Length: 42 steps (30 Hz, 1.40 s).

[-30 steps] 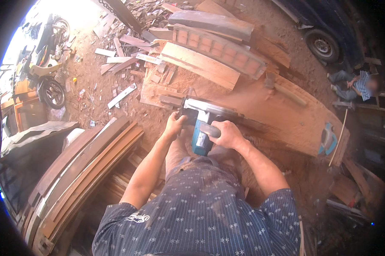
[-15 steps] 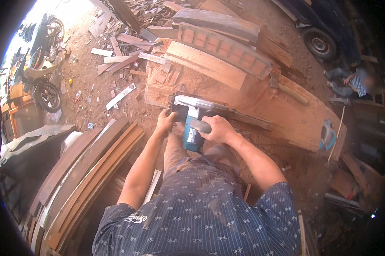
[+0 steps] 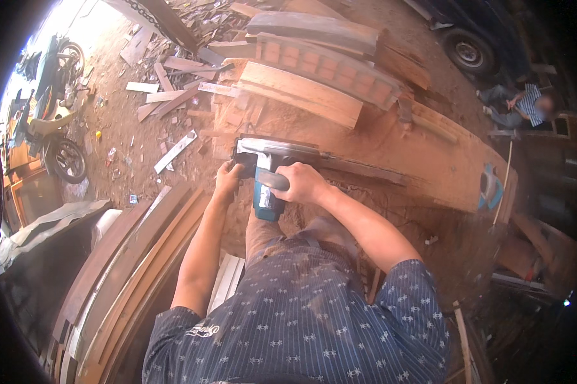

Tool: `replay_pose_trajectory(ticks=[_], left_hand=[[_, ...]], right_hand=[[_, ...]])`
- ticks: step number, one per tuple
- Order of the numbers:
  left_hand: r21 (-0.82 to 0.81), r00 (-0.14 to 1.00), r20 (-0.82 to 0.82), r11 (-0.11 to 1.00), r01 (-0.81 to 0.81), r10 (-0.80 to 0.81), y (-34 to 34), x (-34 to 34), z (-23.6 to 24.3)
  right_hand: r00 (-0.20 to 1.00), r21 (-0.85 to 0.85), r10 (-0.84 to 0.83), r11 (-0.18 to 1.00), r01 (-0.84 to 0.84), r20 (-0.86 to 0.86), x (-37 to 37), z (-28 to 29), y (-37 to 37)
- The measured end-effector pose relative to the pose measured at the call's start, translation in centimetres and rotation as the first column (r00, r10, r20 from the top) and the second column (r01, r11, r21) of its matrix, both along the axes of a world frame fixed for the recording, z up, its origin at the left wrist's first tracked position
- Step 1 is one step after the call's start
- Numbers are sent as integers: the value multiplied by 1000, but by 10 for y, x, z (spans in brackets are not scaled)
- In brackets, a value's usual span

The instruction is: The person uses a circular saw to cut a long wooden plank into smaller sections. They then use a hammer to split the cut pieces into thinner strips. The person handles the wood and tools directly, working in an outdoor area with scattered debris.

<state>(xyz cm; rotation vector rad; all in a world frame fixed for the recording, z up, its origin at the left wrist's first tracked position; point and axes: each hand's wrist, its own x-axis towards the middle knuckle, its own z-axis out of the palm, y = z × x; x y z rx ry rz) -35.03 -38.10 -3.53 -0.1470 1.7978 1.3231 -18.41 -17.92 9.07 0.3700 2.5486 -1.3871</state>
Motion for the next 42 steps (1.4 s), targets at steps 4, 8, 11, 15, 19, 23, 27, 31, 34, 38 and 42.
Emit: replay_pose_trajectory(ticks=[4, 8, 11, 15, 19, 23, 27, 31, 34, 38, 42], left_hand=[[-11, 998, -4, 998, 68, -68, -5, -9, -9], [56, 999, -29, 998, 16, -14, -7, -8, -11], [49, 999, 2, 998, 39, -39, -8, -12, -9], [54, 999, -50, 999, -3, 6, -15, -22, -17], [8, 1000, 17, 1000, -13, 13, -28, -43, -10], [25, 999, -4, 999, -36, 36, -48, -74, -8], [-14, 998, -16, 998, -61, 60, -74, -94, -3], [-139, 982, -184, 990, 20, -45, -63, -80, 72], [-52, 966, -250, 996, -78, 63, -41, -42, 126], [192, 973, -205, 979, -63, 103, 5, 27, 179], [117, 988, -145, 993, -35, 52, 65, 99, 163]], right_hand=[[998, 51, 13, 999, -10, -68, -2, -16, -5], [996, 29, 15, 1000, -13, -84, -7, -17, -8], [996, 42, 7, 999, -3, -91, -10, -19, -10], [996, 43, 23, 999, -19, -88, -23, -14, -16], [996, 11, -6, 1000, 7, -92, -43, -13, -31], [991, -3, -7, 1000, 7, -134, -78, -18, -50], [982, 3, 51, 999, -51, -183, -102, -22, -65], [957, -139, -15, 990, -26, -291, -72, -2, -45], [936, -179, -48, 984, -16, -348, -41, 50, -20], [942, -205, -113, 978, 49, -315, 29, 115, 47], [934, -235, -254, 952, 195, -252, 126, 153, 136]])
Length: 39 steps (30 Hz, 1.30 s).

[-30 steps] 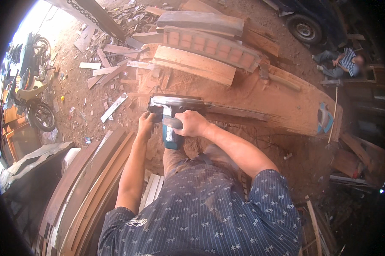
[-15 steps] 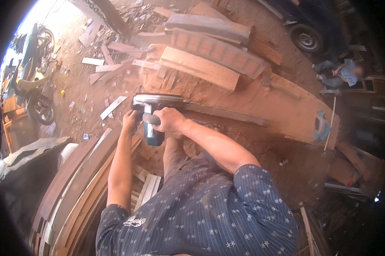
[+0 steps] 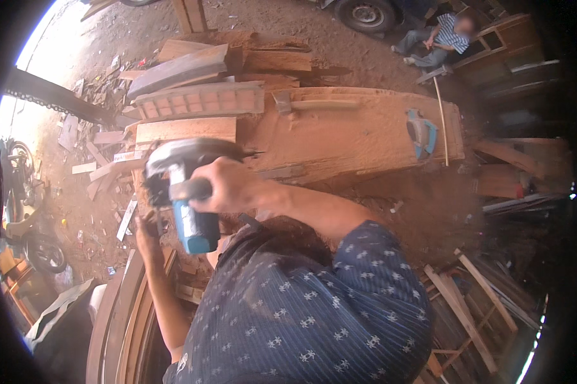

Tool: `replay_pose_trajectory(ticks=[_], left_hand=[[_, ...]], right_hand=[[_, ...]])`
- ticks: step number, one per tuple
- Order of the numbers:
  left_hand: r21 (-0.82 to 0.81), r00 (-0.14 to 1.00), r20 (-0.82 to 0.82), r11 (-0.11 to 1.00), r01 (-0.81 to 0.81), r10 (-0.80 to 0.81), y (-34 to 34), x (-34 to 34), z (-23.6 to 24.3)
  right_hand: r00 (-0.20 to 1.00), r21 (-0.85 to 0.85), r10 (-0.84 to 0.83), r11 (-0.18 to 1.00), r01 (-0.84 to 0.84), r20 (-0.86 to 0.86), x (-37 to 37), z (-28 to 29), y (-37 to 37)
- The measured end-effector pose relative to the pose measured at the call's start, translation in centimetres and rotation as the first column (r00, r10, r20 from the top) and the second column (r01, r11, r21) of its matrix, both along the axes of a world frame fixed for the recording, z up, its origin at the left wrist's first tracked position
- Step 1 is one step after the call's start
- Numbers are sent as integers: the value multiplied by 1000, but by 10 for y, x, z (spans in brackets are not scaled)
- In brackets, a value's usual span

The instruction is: The person uses a circular saw to cut a long wooden plank into smaller sections. They then use a hammer to split the cut pieces into thinner strips. The person handles the wood and tools directly, working in an outdoor area with scattered debris.

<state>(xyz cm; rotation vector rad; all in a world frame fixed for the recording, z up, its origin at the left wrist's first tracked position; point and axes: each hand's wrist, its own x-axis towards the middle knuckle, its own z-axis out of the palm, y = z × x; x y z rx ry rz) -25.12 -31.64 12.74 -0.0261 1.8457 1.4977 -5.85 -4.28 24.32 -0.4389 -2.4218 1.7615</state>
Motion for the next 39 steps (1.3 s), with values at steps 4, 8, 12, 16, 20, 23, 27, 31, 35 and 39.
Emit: replay_pose_trajectory(ticks=[4, 8, 12, 16, 20, 23, 27, 31, 35, 39], left_hand=[[-372, 674, -554, 870, 325, -488, 81, 97, -67], [-592, 259, -559, 598, 541, -788, 178, 187, -98], [-705, -51, -567, 452, 546, -822, 255, 247, -120], [-773, -86, -294, 184, 607, -952, 275, 258, -149], [-750, -55, -324, 222, 623, -944, 284, 254, -106], [-684, 9, -452, 354, 638, -892, 272, 235, -74], [-755, -64, -390, 279, 594, -919, 265, 200, 16], [-822, -31, -239, 186, 539, -970, 256, 179, 73], [-786, 122, -270, 292, 545, -955, 241, 165, 109], [-711, 231, -362, 428, 558, -903, 246, 145, 136]], right_hand=[[996, -92, 23, 995, -31, -86, 109, 1, 101], [999, -379, 8, 925, 11, 50, 204, 18, 169], [867, -122, -321, 912, 391, 382, 280, 18, 234], [838, 310, -334, 927, 210, 432, 315, 10, 291], [746, 482, -300, 875, -32, 594, 351, -50, 319], [554, 498, -324, 845, -195, 767, 375, -110, 337], [479, 536, -377, 806, -253, 792, 426, -205, 341], [392, 547, -418, 775, -316, 819, 470, -321, 325], [423, 539, -408, 802, -257, 809, 479, -344, 316], [449, 561, -396, 758, -332, 801, 513, -367, 330]])
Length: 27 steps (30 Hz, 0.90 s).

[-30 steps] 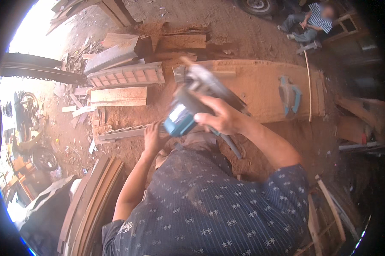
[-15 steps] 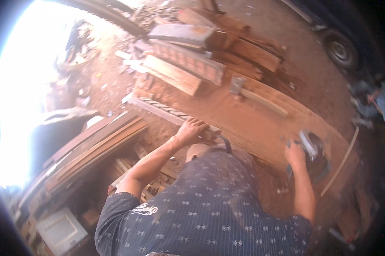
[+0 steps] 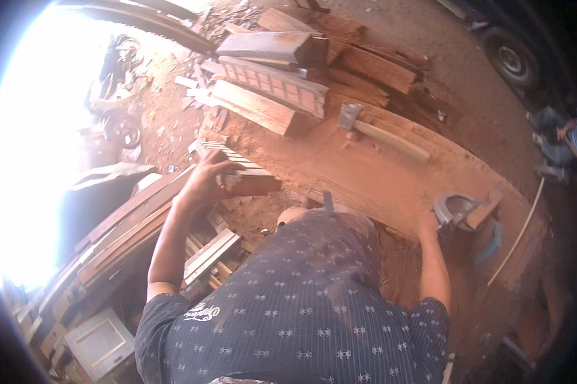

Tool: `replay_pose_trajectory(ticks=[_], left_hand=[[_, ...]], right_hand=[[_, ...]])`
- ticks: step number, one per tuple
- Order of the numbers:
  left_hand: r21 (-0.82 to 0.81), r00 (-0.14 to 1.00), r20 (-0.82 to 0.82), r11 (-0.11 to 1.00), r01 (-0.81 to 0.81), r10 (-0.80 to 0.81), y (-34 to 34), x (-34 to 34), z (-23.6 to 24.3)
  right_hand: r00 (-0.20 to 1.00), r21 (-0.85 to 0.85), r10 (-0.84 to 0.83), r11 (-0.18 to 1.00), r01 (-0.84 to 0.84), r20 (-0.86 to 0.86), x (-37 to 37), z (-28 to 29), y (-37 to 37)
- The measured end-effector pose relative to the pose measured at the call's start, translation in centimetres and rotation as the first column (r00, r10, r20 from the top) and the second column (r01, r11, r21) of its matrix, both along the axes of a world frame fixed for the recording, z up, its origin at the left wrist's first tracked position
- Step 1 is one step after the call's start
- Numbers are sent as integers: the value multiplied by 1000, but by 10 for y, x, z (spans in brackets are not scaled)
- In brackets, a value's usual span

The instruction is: The person uses a circular saw to cut a long wooden plank into smaller sections. They then use a hammer to split the cut pieces into thinner strips. The person handles the wood and tools directly, working in an outdoor area with scattered debris.

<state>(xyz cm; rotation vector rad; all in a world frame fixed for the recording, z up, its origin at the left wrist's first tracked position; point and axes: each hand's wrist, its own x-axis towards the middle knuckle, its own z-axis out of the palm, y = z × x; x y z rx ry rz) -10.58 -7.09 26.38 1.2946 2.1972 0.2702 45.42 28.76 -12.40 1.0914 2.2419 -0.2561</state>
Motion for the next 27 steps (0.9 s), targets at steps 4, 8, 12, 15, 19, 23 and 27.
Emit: replay_pose_trajectory(ticks=[4, 8, 12, 15, 19, 23, 27], left_hand=[[12, 998, -54, 999, -36, 37, -5, -13, 20], [-29, 996, -90, 999, -16, 14, -4, -17, 36], [101, 1000, -13, 995, 3, -2, -12, -19, 31], [91, 996, -4, 992, -87, 88, -16, -11, 52], [327, 983, 38, 927, -183, 180, -42, -24, 114], [386, 733, 585, 676, -627, 346, -89, -45, 116], [483, 549, 832, 388, -785, 76, -128, -58, 38]], right_hand=[[996, 13, -91, 996, 91, -27, -36, 34, -8], [987, -12, -158, 987, 157, -27, -42, 46, -11], [991, 27, -126, 992, 127, -44, -34, 31, -7], [968, 57, 218, 972, -226, 122, -53, 46, -20], [882, -304, 17, 935, -180, -470, -205, 197, -86], [439, -180, 68, 849, -497, -896, -320, 250, -128], [399, -338, -64, 661, -670, -915, -375, 263, -136]])
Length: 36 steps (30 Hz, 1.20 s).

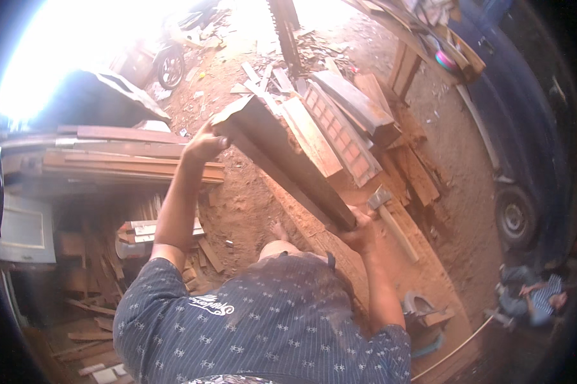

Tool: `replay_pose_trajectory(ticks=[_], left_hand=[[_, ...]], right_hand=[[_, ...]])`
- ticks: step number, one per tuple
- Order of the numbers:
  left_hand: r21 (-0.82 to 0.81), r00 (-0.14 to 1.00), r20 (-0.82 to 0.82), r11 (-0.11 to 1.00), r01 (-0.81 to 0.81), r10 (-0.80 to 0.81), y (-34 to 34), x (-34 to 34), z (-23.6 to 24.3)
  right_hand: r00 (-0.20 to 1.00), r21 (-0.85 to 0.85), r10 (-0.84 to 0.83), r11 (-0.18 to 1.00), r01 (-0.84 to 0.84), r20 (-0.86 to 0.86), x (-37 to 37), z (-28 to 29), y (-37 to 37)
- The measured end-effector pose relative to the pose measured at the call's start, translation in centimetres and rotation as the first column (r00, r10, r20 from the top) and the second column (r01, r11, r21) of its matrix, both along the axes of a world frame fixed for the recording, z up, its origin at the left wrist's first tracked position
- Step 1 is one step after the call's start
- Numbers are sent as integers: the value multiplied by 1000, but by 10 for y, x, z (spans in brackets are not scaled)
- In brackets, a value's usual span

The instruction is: The person uses a circular saw to cut a long wooden plank into smaller sections. They then use a hammer to split the cut pieces into thinner strips. The person handles the wood and tools directly, working in an outdoor area with scattered debris.

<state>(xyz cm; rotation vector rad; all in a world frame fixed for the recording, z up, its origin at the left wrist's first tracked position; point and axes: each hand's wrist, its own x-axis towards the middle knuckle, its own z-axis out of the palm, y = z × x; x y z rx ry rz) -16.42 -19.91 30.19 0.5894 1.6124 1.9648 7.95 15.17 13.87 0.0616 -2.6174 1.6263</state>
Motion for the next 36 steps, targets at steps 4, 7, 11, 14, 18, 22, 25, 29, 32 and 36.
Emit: replay_pose_trajectory(ticks=[4, 7, 11, 14, 18, 22, 25, 29, 32, 36], left_hand=[[37, 938, 241, 963, -266, 249, -35, -8, -92], [-195, 851, 273, 892, -408, 449, -32, 1, -127], [-477, 648, 309, 703, -527, 696, -131, 69, -239], [-687, 669, 185, 581, -436, 720, -177, 142, -319], [-921, 767, 33, 317, -226, 641, -252, 286, -376], [-890, 457, 354, 445, -105, 816, -216, 383, -341], [-911, 409, 394, 408, 57, 823, -222, 420, -334], [-864, 491, 479, 490, 117, 727, -238, 390, -333], [-875, 474, 357, 466, -132, 805, -206, 321, -307], [-815, 571, 258, 493, -305, 779, -191, 248, -277]], right_hand=[[992, 109, 18, 994, -32, 127, -13, 34, -13], [963, 201, -73, 979, 20, 261, -18, 12, -34], [964, 322, -25, 945, -63, 264, -50, -73, -103], [940, 456, -101, 887, -63, 326, -63, -137, -127], [930, 501, -141, 864, -52, 338, -68, -177, -146], [921, 533, -151, 843, -70, 360, -56, -188, -130], [932, 552, -177, 833, -30, 317, -81, -192, -144], [916, 491, -180, 871, -21, 358, -83, -175, -144], [946, 507, -219, 859, 72, 237, -61, -143, -129], [904, 287, -368, 909, 300, 219, 20, -103, -95]])
